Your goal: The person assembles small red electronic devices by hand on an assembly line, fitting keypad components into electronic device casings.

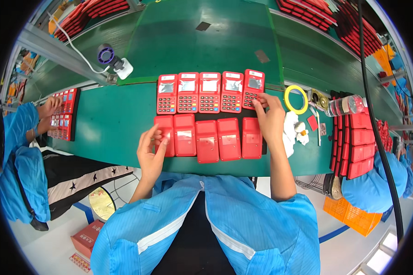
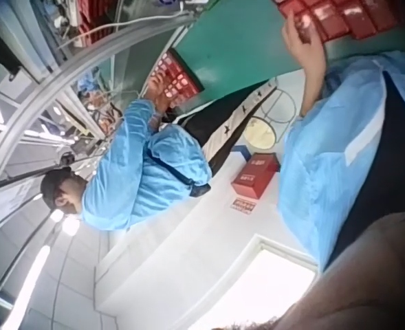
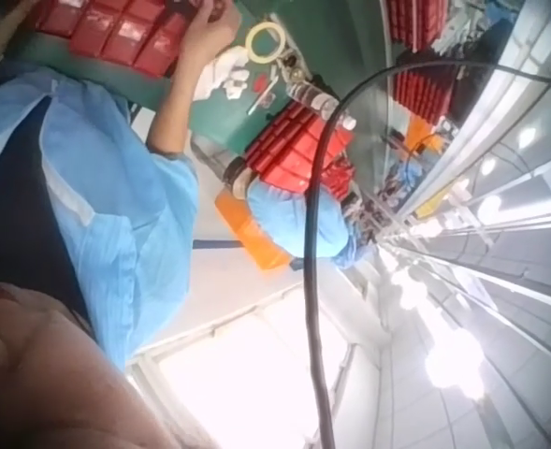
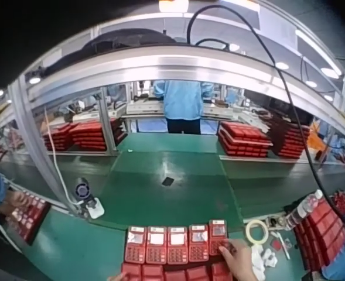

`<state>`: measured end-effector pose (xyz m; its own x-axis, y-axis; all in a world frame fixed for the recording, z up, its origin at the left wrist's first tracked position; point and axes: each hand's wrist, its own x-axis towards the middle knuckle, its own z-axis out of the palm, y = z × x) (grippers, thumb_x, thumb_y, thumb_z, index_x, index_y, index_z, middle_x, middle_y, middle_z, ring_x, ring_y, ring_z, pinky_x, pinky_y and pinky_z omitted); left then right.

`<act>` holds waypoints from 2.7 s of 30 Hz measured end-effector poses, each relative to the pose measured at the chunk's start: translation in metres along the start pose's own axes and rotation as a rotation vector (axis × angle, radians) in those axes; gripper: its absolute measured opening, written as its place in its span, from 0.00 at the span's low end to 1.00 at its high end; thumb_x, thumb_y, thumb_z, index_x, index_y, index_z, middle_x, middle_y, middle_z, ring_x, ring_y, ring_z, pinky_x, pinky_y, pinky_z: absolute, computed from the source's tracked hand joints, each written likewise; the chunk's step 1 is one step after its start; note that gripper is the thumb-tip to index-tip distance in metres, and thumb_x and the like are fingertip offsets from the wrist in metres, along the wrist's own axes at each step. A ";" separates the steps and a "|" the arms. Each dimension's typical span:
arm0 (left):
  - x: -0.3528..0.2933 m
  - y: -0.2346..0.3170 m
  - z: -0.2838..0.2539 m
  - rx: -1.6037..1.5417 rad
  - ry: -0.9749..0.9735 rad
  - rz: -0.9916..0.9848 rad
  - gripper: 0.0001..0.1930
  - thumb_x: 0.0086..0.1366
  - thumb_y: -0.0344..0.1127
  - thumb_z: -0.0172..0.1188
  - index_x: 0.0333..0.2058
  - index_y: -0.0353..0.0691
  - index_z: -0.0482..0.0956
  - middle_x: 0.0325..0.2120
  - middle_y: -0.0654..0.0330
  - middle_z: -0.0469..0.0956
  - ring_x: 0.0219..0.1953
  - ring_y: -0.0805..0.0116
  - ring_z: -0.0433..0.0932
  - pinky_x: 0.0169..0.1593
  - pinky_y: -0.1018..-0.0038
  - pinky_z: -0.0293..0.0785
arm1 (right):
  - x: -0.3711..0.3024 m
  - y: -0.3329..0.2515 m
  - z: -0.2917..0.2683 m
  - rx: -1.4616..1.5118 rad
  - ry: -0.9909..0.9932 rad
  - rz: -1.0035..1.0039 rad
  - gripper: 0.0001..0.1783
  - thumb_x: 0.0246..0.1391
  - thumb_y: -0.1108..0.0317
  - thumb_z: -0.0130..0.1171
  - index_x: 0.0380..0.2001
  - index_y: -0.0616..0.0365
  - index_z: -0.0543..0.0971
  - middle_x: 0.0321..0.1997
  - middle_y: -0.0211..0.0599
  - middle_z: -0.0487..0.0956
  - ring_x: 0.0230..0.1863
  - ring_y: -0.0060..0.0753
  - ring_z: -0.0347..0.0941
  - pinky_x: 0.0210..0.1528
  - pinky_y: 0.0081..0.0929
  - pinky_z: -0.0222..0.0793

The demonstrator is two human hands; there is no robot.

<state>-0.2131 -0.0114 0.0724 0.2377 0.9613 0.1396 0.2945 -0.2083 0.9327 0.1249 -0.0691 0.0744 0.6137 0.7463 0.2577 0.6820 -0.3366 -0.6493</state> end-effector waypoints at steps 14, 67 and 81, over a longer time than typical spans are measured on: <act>-0.038 -0.026 -0.007 0.454 -0.118 0.090 0.54 0.46 0.34 0.79 0.69 0.35 0.54 0.57 0.42 0.62 0.58 0.44 0.61 0.61 0.55 0.63 | -0.055 -0.117 0.105 0.281 -0.493 -0.618 0.19 0.54 0.79 0.57 0.51 0.65 0.75 0.49 0.50 0.77 0.53 0.52 0.69 0.57 0.42 0.67; -0.036 -0.008 -0.033 -0.996 -0.299 -0.527 0.19 0.77 0.36 0.45 0.60 0.29 0.65 0.47 0.51 0.79 0.45 0.64 0.79 0.48 0.72 0.75 | -0.028 -0.119 0.062 0.650 -0.824 0.050 0.22 0.67 0.63 0.54 0.60 0.61 0.73 0.40 0.34 0.81 0.39 0.27 0.77 0.43 0.23 0.73; -0.033 -0.049 -0.043 -0.531 -0.237 -0.559 0.21 0.75 0.32 0.51 0.63 0.32 0.66 0.35 0.57 0.82 0.33 0.73 0.80 0.38 0.78 0.77 | -0.060 -0.108 0.054 -0.157 -0.749 -0.612 0.69 0.27 0.52 0.82 0.71 0.60 0.54 0.69 0.51 0.59 0.71 0.55 0.51 0.72 0.55 0.44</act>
<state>-0.2753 -0.0250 0.0367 0.3930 0.8214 -0.4133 -0.0372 0.4633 0.8854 -0.0070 -0.0465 0.0897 -0.2375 0.9707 -0.0375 0.8768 0.1976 -0.4384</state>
